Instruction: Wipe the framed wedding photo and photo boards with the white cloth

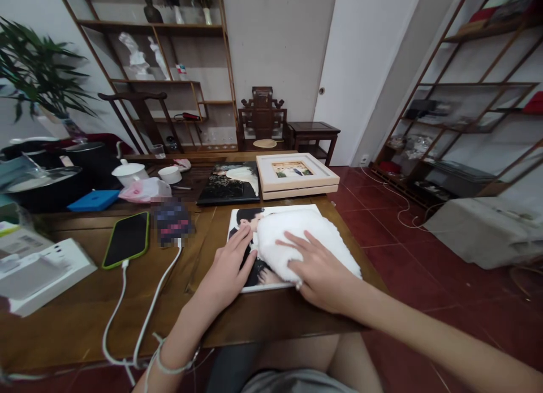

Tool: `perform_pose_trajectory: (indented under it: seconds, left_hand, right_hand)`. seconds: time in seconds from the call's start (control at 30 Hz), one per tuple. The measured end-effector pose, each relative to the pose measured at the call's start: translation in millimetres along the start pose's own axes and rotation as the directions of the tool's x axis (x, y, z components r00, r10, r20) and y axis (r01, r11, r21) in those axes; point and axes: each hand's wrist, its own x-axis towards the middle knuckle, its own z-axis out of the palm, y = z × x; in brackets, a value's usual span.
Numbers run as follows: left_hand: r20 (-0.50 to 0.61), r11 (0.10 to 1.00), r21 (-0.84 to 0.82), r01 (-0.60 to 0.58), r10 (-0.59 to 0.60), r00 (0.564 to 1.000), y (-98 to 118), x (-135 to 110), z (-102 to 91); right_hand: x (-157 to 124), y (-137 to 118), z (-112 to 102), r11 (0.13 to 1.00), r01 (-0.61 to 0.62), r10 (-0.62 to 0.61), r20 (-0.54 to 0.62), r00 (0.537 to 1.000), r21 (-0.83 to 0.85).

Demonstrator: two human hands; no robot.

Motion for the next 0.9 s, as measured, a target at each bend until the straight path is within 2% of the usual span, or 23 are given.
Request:
perform_pose_trajectory:
  seconds: [0.1,0.23,0.37,0.47,0.57,0.7,0.8,0.9]
  left_hand:
    - [-0.011,1.0,-0.001,-0.009,0.009,1.0,0,0,0.0]
    - [-0.02,1.0,0.001,-0.015,0.015,1.0,1,0,-1.1]
    - [-0.004,1.0,-0.002,-0.001,0.001,1.0,1,0,-1.8]
    - [-0.015,1.0,-0.019,-0.015,0.015,1.0,1,-1,-1.7]
    - [-0.025,0.999,-0.025,-0.031,0.03,0.999,0,-1,-1.4]
    - [-0.005,1.0,-0.01,-0.02,0.02,1.0,1,-1,-1.1]
    - [-0.003,1.0,0.0,-0.018,0.018,1.0,1,-1,-0.8]
    - [-0.005,1.0,0.004,-0.015,0.015,1.0,0,-2,-0.6]
  right_hand:
    - [29,19,-1,0.999,-0.035,0.035,-0.023,0.999,-0.027]
    - [62,38,-2,0.998,-0.016,0.013,-0.05,0.999,-0.066]
    - [69,36,-2,0.996,-0.028,0.025,-0.042,0.999,-0.082]
    - [50,18,-2,0.997,-0.041,0.04,-0.015,0.999,-0.067]
    - [14,-8,-4,0.999,-0.043,0.043,0.052,0.998,-0.001]
    - [-36,-35,-12,0.995,0.036,-0.051,0.163,0.985,0.098]
    - [-52,-34,-18,0.989,0.024,-0.047,0.157,0.986,0.145]
    - [-46,-13,-21,0.988,-0.034,0.02,0.097,0.995,0.15]
